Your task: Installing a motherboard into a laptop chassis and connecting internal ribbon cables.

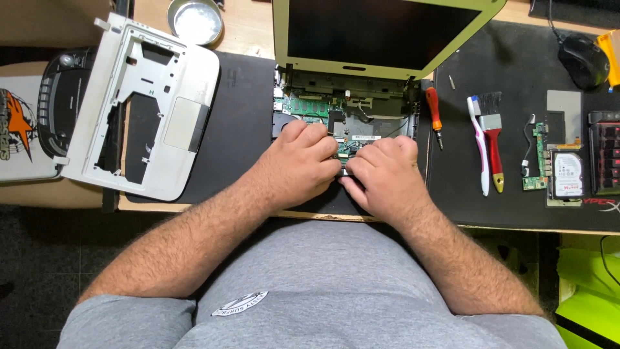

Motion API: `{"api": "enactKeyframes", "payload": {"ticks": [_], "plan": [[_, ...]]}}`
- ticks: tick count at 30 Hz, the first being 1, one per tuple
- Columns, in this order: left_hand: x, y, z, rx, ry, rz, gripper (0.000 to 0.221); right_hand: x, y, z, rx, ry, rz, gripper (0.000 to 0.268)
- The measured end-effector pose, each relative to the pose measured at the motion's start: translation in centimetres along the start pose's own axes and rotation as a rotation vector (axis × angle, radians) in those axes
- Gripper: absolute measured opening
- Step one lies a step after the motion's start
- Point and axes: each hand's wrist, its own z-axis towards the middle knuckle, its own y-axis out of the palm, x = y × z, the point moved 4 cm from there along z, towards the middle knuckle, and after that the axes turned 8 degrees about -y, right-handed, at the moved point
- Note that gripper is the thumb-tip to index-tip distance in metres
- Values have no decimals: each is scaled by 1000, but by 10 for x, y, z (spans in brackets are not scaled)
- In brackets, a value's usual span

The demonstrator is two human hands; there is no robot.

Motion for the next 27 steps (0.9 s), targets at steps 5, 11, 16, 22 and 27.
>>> {"api": "enactKeyframes", "payload": {"ticks": [5, 11, 16, 22, 27], "plan": [[2, 4, -1, 53, 8, 7, 20, 1, 1, 1, 23, 8, -11, 16], [6, -12, 10, 41, 75, -47, 18, 0, -21, 4, 112, -24, 50, 17], [7, -12, 10, 74, 114, -33, 17, 37, -42, -28, 214, 34, 241, 12], [7, -14, 8, 89, 83, -32, 10, 106, -56, -112, 235, 364, 51, 19], [5, -18, 9, 67, 53, -62, 11, 106, -57, -90, 135, 463, 122, 34]]}}
